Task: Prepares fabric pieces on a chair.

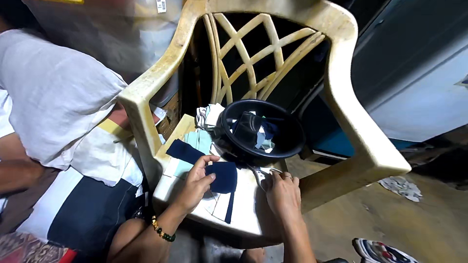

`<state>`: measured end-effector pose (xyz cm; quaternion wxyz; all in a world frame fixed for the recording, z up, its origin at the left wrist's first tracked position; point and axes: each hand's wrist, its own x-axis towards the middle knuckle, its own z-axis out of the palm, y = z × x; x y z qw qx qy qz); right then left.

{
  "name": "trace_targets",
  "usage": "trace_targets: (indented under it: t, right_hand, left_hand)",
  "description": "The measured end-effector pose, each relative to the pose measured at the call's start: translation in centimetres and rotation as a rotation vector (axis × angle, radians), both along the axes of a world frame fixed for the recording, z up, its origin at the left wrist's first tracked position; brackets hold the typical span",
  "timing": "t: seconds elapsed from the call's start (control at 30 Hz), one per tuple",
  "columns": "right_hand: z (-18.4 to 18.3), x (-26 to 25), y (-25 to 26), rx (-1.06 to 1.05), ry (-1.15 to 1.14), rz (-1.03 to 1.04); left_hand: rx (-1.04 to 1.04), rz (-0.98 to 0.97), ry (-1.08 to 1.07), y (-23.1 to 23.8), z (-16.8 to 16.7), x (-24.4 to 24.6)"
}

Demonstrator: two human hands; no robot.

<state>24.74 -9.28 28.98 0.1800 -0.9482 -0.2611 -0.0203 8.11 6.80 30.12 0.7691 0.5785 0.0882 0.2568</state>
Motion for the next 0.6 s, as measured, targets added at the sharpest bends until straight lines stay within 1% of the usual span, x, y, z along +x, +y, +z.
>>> trace_targets:
  t: [0.03, 0.13, 0.17, 0.2, 0.27, 0.37, 0.47, 0.53, 0.6]
  right_hand:
    - [-0.2, -0.2, -0.3, 0.098, -0.073, 0.041]
    - [-0.7, -1.6, -0.6, 0.582, -0.312, 0.336]
    - [-0.7, -2.5, -0.3, 0.730, -0.306, 0.443]
    - [-0.6, -3.6, 0.1, 0.846, -0.240, 0.543]
    - [-0.7, -5.8, 0.9, 0.965, -0.076, 0.637]
    - [-1.8, -7.6, 2.0, 1.070, 0.128, 0.583]
    - [-1.8, -8.3, 2.3, 1.182, 0.327, 0.506]
    - [-1.5, -8.4, 2.2, 1.227, 0.415, 0.469]
    - [-1.4, -8.3, 2.1, 1.239, 0.451, 0.436]
  left_hand:
    - [-0.016, -0.029, 0.002, -0.1, 0.0, 0.0]
    - [-0.021, -0.082, -0.012, -0.5, 0.0, 0.0]
    - [-0.020, -0.092, -0.023, -0.7, -0.1, 0.0]
    - [-0.014, -0.095, -0.034, -0.8, -0.2, 0.0]
    - [0.022, -0.069, -0.055, -1.3, -0.3, 0.2]
    - [0.123, 0.019, -0.089, -2.1, -0.5, 0.2]
    - [0.165, 0.123, -0.099, -2.9, -0.5, 0.1]
    - [0.213, 0.141, -0.114, -3.0, -0.7, 0.1]
    - [0.297, 0.122, -0.126, -3.0, -0.9, 0.1]
